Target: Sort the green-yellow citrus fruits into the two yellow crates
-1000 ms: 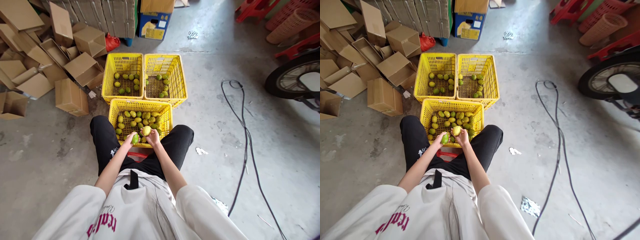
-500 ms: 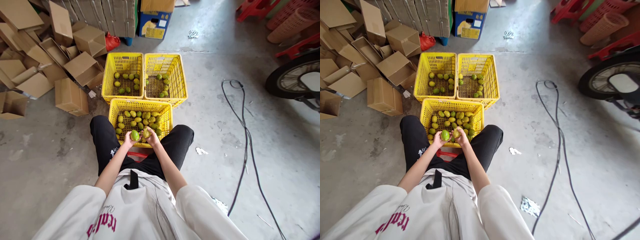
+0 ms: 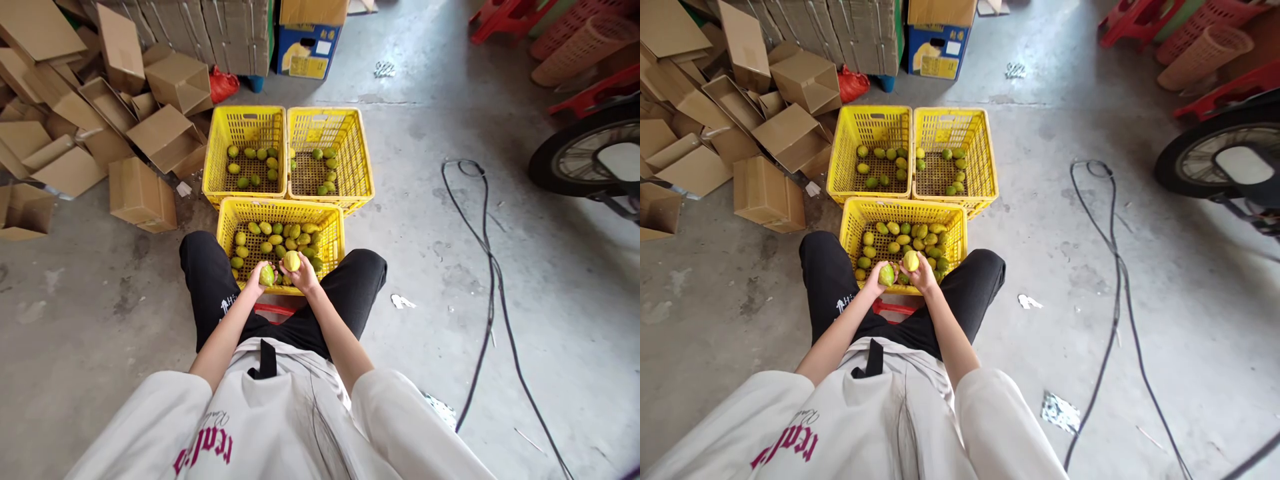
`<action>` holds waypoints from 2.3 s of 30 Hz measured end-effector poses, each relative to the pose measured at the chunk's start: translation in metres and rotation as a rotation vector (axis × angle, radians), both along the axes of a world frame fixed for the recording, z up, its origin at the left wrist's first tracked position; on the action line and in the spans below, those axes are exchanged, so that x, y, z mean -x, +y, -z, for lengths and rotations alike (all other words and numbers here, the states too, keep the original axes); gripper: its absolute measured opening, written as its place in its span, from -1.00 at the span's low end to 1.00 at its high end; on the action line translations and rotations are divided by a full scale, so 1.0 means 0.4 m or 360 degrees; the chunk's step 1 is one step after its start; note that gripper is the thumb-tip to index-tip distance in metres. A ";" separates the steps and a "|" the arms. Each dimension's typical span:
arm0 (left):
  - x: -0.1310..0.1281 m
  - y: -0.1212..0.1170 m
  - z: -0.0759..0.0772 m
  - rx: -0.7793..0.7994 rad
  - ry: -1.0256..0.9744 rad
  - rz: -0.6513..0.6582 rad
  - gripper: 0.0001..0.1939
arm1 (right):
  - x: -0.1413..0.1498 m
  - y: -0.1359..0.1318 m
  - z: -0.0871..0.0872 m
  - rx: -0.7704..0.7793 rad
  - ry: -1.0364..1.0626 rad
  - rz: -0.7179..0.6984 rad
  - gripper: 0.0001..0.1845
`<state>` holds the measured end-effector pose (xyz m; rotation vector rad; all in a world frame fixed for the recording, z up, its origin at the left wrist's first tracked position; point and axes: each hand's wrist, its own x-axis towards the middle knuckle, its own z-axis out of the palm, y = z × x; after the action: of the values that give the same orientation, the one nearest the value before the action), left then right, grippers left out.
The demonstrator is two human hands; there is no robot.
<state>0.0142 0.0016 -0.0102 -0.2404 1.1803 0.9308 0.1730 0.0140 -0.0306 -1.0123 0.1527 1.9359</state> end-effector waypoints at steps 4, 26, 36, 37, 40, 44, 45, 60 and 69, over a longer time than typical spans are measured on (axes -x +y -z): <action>0.001 0.001 0.000 0.0030 -0.0049 0.0033 -0.82 | -0.009 0.001 -0.011 0.0089 0.0009 0.0011 -0.89; -0.010 -0.011 -0.021 -0.0037 -0.0027 0.0169 -0.90 | -0.005 0.004 -0.001 -0.0027 0.0047 0.0151 -0.84; -0.004 -0.011 -0.028 -0.0085 -0.0129 0.0166 -0.81 | -0.015 0.004 -0.007 0.0138 -0.0025 0.0270 -0.92; -0.002 -0.010 -0.030 -0.0093 -0.0164 0.0137 -0.75 | -0.016 0.005 -0.004 0.0142 -0.0037 0.0274 -0.94; 0.000 -0.008 -0.030 -0.0113 -0.0226 0.0036 -0.67 | -0.018 0.007 0.008 0.0144 -0.0064 0.0300 -0.97; -0.006 -0.004 -0.025 -0.0099 -0.0161 -0.0027 -0.76 | -0.017 0.007 0.021 0.0092 -0.0109 0.0302 -0.90; -0.007 -0.003 -0.024 -0.0089 -0.0130 -0.0038 -0.81 | -0.017 0.007 0.022 0.0072 -0.0125 0.0292 -0.88; 0.002 -0.005 -0.020 0.0095 0.0208 0.0065 -0.76 | -0.001 0.012 -0.015 0.0051 -0.0080 0.0277 -0.82; 0.006 -0.017 -0.018 -0.0193 -0.0245 -0.0124 -0.94 | -0.013 0.005 -0.030 0.0071 0.0021 0.0207 -0.93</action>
<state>0.0120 -0.0050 -0.0028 -0.2572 0.9753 1.0301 0.1783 0.0159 -0.0186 -0.9945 0.2641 1.8283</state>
